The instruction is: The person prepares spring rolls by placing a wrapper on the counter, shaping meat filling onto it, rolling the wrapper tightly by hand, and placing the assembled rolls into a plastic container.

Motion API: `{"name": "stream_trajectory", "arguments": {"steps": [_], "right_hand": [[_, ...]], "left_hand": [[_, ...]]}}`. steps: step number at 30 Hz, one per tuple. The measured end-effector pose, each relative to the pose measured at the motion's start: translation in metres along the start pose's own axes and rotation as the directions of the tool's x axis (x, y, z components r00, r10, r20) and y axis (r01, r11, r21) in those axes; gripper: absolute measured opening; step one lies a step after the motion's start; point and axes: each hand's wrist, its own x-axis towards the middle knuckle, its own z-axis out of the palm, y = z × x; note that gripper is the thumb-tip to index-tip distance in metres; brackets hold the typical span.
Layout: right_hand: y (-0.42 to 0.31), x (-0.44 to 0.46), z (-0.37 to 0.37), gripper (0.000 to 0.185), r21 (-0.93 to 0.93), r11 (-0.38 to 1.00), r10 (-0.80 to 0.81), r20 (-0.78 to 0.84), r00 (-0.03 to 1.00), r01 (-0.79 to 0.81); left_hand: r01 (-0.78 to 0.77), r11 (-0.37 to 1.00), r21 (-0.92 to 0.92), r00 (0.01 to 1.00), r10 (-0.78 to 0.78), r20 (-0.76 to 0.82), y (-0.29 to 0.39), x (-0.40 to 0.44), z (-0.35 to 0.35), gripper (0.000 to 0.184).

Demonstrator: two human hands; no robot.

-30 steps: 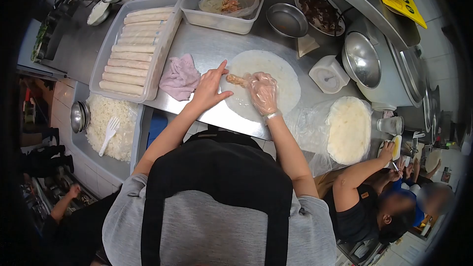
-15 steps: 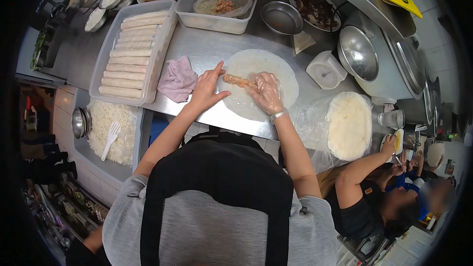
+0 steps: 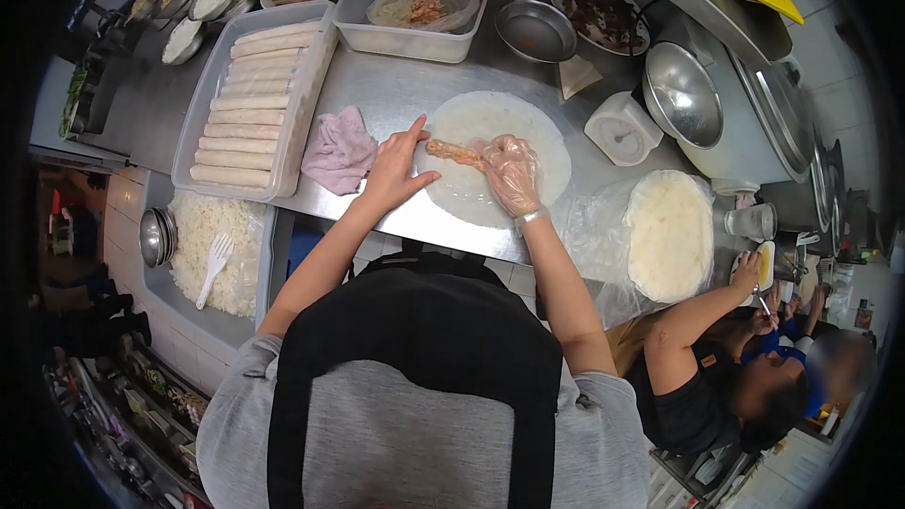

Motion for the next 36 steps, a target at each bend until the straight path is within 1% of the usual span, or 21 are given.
{"name": "stream_trajectory", "arguments": {"steps": [1,3,4,6,7,9,10,12,13,15,17,19,21,22,24,25,28,30,31,33,36], "right_hand": [[0.001,-0.002,-0.002,0.033,0.000,1.000,-0.002,0.000,1.000,0.002],[0.000,-0.003,-0.009,0.032,0.141,0.990,0.024,-0.023,0.999,-0.020],[-0.003,-0.002,-0.011,0.032,0.140,0.990,0.021,-0.024,0.999,-0.017],[-0.008,-0.004,-0.014,0.040,0.057,0.998,0.019,-0.053,0.998,-0.016],[-0.003,-0.006,-0.011,0.040,0.055,0.998,0.023,-0.056,0.998,-0.020],[0.007,-0.006,-0.005,0.042,0.112,0.993,0.045,0.037,0.998,-0.049],[0.009,-0.005,-0.003,0.042,0.113,0.992,0.048,0.034,0.998,-0.051],[0.007,-0.002,-0.005,0.037,0.207,0.974,0.080,0.068,0.994,-0.093],[0.000,0.001,-0.006,0.037,0.205,0.974,0.085,0.065,0.994,-0.096],[-0.013,0.004,-0.007,0.028,0.085,0.994,0.068,-0.047,0.997,-0.064],[-0.005,0.002,0.001,0.029,0.104,0.992,0.074,-0.019,0.997,-0.071],[-0.005,0.005,0.002,0.031,0.125,0.990,0.070,0.006,0.998,-0.070],[-0.009,0.009,-0.001,0.030,0.054,0.995,0.082,0.046,0.996,-0.085],[-0.018,0.012,-0.005,0.030,0.053,0.995,0.080,0.048,0.996,-0.082],[-0.035,0.014,-0.006,0.029,-0.126,0.992,-0.015,-0.053,0.998,0.008],[-0.033,0.013,-0.004,0.029,-0.127,0.992,-0.015,-0.051,0.999,0.008],[-0.024,0.015,0.011,0.027,-0.104,0.995,-0.016,-0.062,0.998,0.010],[-0.014,0.013,0.006,0.029,0.069,0.998,0.009,0.033,0.999,-0.011],[-0.012,0.011,0.003,0.029,0.069,0.998,0.005,0.036,0.999,-0.007],[-0.009,0.004,-0.004,0.032,0.172,0.983,0.076,-0.024,0.997,-0.071],[0.003,-0.003,-0.009,0.037,0.192,0.978,0.075,0.045,0.996,-0.083]], "left_hand": [[0.003,1.000,-0.001,1.000,-0.003,0.002,0.000,0.000,0.000,0.097],[0.005,1.000,-0.002,1.000,-0.005,0.002,0.000,0.000,0.000,0.097],[0.002,1.000,0.003,1.000,-0.002,0.002,-0.001,0.000,0.000,0.097],[-0.006,1.000,0.005,1.000,0.005,0.009,-0.001,-0.001,0.001,0.097],[-0.004,1.000,0.006,1.000,0.004,0.008,-0.001,0.000,0.001,0.097],[-0.004,1.000,0.010,1.000,0.004,0.008,-0.001,0.000,0.001,0.096],[-0.002,1.000,0.010,1.000,0.002,0.008,-0.001,0.000,0.001,0.096],[-0.007,1.000,0.009,1.000,0.007,0.011,-0.001,0.000,0.002,0.096],[-0.011,1.000,0.012,1.000,0.010,0.005,-0.002,0.000,0.002,0.096],[-0.014,1.000,0.012,1.000,0.014,0.003,-0.001,0.000,0.002,0.096],[0.019,0.999,0.038,1.000,-0.019,0.018,0.002,0.001,0.001,0.097],[0.009,0.999,0.031,1.000,-0.009,0.011,0.001,0.001,0.002,0.097],[0.004,1.000,0.024,1.000,-0.004,-0.003,-0.001,0.001,0.001,0.098],[0.001,1.000,0.023,1.000,-0.001,-0.005,-0.001,0.001,0.002,0.098],[0.000,1.000,0.019,1.000,0.000,-0.003,0.000,0.000,0.003,0.098],[0.005,1.000,0.020,1.000,-0.005,0.003,0.000,0.000,0.003,0.098],[0.006,1.000,0.018,1.000,-0.006,0.000,-0.001,0.000,0.001,0.098],[-0.002,1.000,0.007,1.000,0.002,-0.006,-0.001,0.001,0.001,0.097],[-0.005,1.000,0.006,1.000,0.005,-0.003,-0.001,0.001,0.001,0.097],[0.001,1.000,0.005,1.000,-0.001,-0.006,-0.002,0.000,0.002,0.097],[0.001,1.000,-0.001,1.000,-0.001,-0.004,-0.002,-0.001,0.002,0.097]]}}
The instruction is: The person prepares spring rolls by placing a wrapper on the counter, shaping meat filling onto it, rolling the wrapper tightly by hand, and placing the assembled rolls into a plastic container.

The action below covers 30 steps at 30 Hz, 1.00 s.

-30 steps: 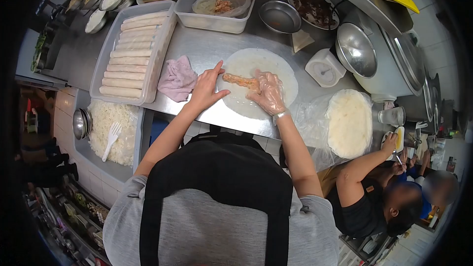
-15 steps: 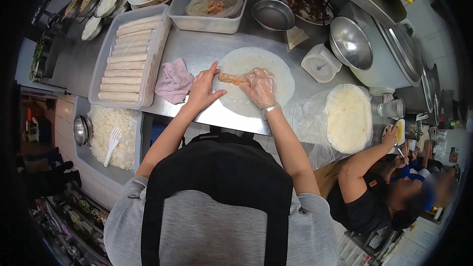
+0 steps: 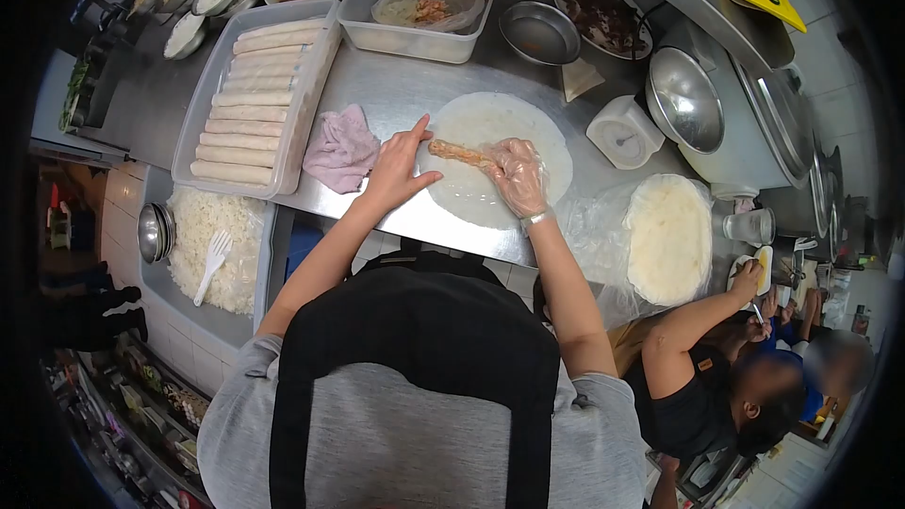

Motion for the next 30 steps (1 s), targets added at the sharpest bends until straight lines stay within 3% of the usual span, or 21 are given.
{"name": "stream_trajectory", "arguments": {"steps": [4,7,9,13,15,25,30], "right_hand": [[-0.002,-0.002,-0.012,0.040,0.007,1.000,0.006,0.041,0.999,-0.006],[0.010,-0.011,-0.010,0.044,-0.113,0.993,-0.041,-0.057,0.998,0.034],[0.019,-0.012,-0.010,0.044,-0.056,0.998,-0.024,0.008,1.000,0.024],[0.018,-0.008,-0.008,0.038,-0.015,0.999,-0.033,0.000,0.999,0.033],[0.012,-0.006,-0.005,0.033,-0.063,0.997,-0.060,-0.089,0.994,0.054],[0.001,-0.002,-0.013,0.031,0.063,0.998,0.018,-0.004,1.000,-0.018],[0.016,-0.009,-0.006,0.033,0.018,0.997,-0.074,-0.066,0.995,0.075]], "left_hand": [[-0.003,1.000,0.004,1.000,0.003,0.009,-0.001,0.001,-0.001,0.097],[-0.003,1.000,0.003,1.000,0.003,0.014,0.001,0.001,-0.002,0.097],[0.003,1.000,0.006,1.000,-0.003,0.020,0.002,0.001,-0.001,0.097],[-0.001,1.000,0.022,1.000,0.001,0.016,0.001,0.001,-0.002,0.098],[-0.009,1.000,0.018,1.000,0.009,0.015,0.001,0.003,-0.001,0.098],[0.001,1.000,0.024,1.000,-0.001,0.006,0.002,0.002,-0.001,0.098],[-0.005,1.000,0.021,1.000,0.005,0.004,0.002,0.001,-0.002,0.097]]}}
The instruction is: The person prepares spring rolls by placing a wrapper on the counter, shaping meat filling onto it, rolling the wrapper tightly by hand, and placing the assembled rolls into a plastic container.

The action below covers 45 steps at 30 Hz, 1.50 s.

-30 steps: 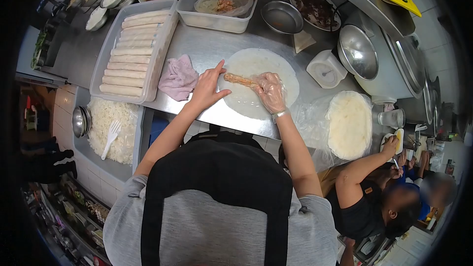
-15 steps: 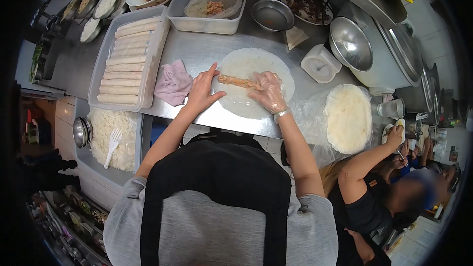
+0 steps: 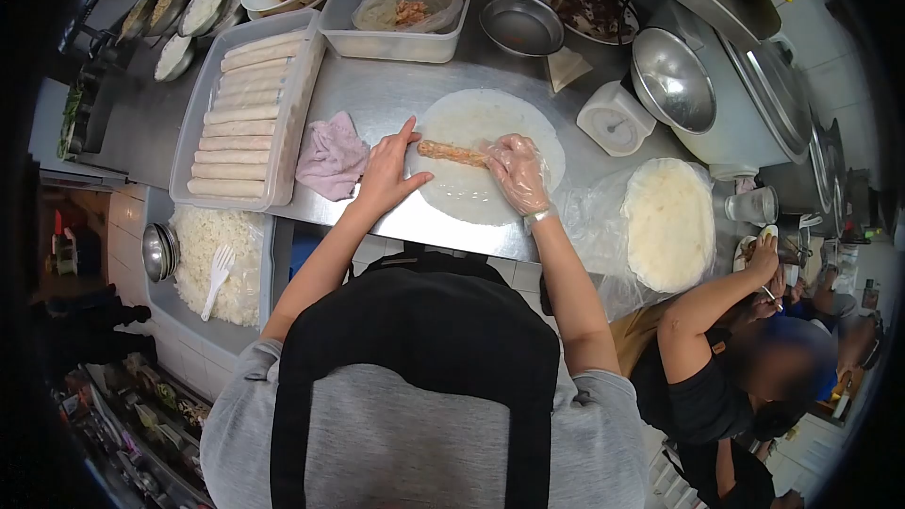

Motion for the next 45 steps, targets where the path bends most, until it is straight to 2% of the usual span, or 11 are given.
{"name": "stream_trajectory", "arguments": {"steps": [4,7,10,12,16,19,28,37,39,43,45], "right_hand": [[0.004,-0.007,-0.004,0.035,-0.089,0.996,0.023,0.040,0.999,-0.019],[0.001,-0.003,-0.008,0.038,-0.091,0.996,-0.021,0.000,1.000,0.021],[-0.001,-0.007,-0.005,0.049,-0.179,0.982,0.046,-0.053,0.998,-0.055],[0.010,-0.006,-0.001,0.050,-0.039,0.997,0.072,0.041,0.997,-0.070],[0.007,0.000,0.000,0.040,0.013,0.997,0.073,0.023,0.997,-0.073],[-0.013,0.004,-0.005,0.029,-0.096,0.991,0.095,-0.039,0.995,-0.098],[-0.002,-0.003,-0.003,0.028,0.170,0.981,0.106,-0.049,0.993,-0.096],[0.000,-0.006,-0.011,0.033,-0.134,0.991,-0.018,0.035,0.999,0.023],[-0.006,-0.005,-0.011,0.039,-0.142,0.989,0.044,-0.039,0.998,-0.049],[0.002,-0.006,-0.006,0.049,-0.159,0.983,0.097,0.017,0.995,-0.093],[0.014,-0.006,-0.003,0.048,0.052,0.990,0.122,0.103,0.987,-0.128]], "left_hand": [[0.012,1.000,0.008,1.000,-0.012,0.010,0.001,0.000,0.000,0.096],[0.002,1.000,0.011,1.000,-0.002,0.003,0.001,0.000,0.000,0.096],[0.004,1.000,0.011,1.000,-0.004,0.009,0.000,-0.001,0.001,0.096],[0.005,1.000,0.016,1.000,-0.006,0.011,0.000,0.000,0.002,0.096],[0.002,1.000,0.017,1.000,-0.002,0.006,-0.001,0.001,0.002,0.096],[0.013,1.000,0.015,1.000,-0.014,0.015,0.000,0.001,0.003,0.097],[0.012,1.000,0.013,1.000,-0.012,0.007,0.000,0.000,0.002,0.096],[-0.004,1.000,0.017,1.000,0.003,0.006,0.000,0.000,0.002,0.095],[0.000,1.000,0.015,1.000,0.000,0.003,-0.001,0.001,0.001,0.095],[-0.005,1.000,0.017,1.000,0.005,0.006,0.000,0.000,0.002,0.095],[-0.013,1.000,0.020,1.000,0.013,0.002,0.000,0.000,0.002,0.095]]}}
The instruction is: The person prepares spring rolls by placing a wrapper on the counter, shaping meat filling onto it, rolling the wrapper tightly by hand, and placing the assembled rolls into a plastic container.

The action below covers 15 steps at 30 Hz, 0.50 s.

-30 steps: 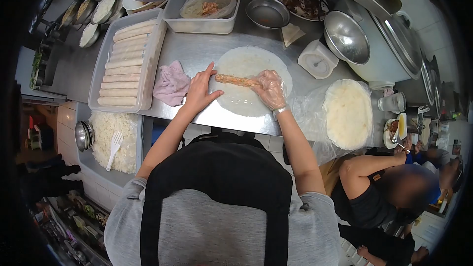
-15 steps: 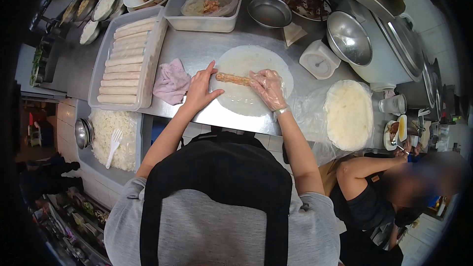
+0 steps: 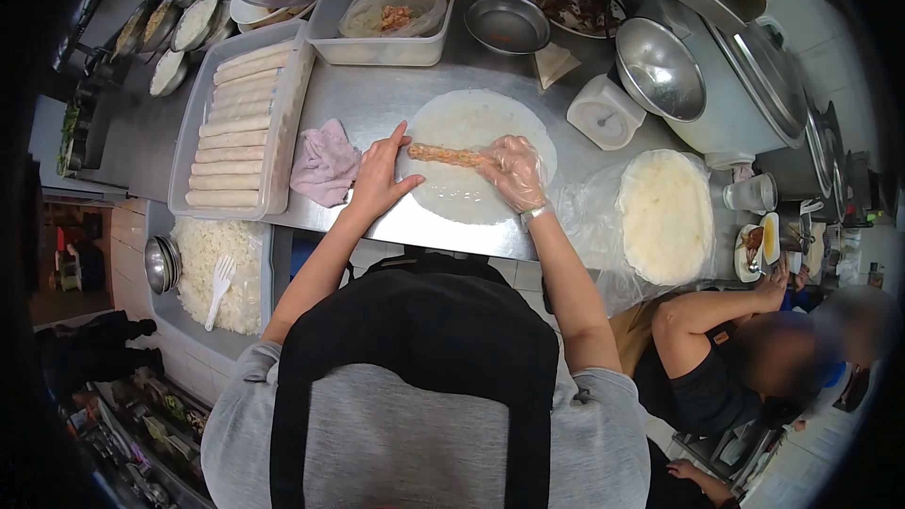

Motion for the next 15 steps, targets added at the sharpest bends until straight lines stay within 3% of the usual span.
{"name": "stream_trajectory", "arguments": {"steps": [4,6,9,13,15], "right_hand": [[-0.005,-0.003,-0.008,0.041,0.026,0.999,-0.026,-0.033,0.999,0.027],[-0.011,-0.007,-0.011,0.033,-0.126,0.992,-0.049,-0.145,0.988,0.031],[0.004,-0.010,-0.013,0.040,-0.020,1.000,0.000,-0.056,0.998,-0.001],[0.001,-0.005,-0.011,0.041,-0.012,1.000,-0.008,-0.067,0.998,0.007],[-0.016,-0.003,-0.007,0.038,-0.195,0.980,-0.079,-0.187,0.979,0.042]], "left_hand": [[0.008,1.000,-0.002,1.000,-0.008,0.001,0.000,0.001,0.000,0.096],[0.013,1.000,-0.002,1.000,-0.013,0.001,-0.001,0.000,0.001,0.096],[0.015,1.000,0.007,1.000,-0.015,0.006,0.000,0.000,0.001,0.097],[0.010,1.000,0.003,1.000,-0.010,0.004,0.001,0.000,0.000,0.096],[0.009,1.000,0.001,1.000,-0.009,0.011,0.001,0.001,0.000,0.096]]}}
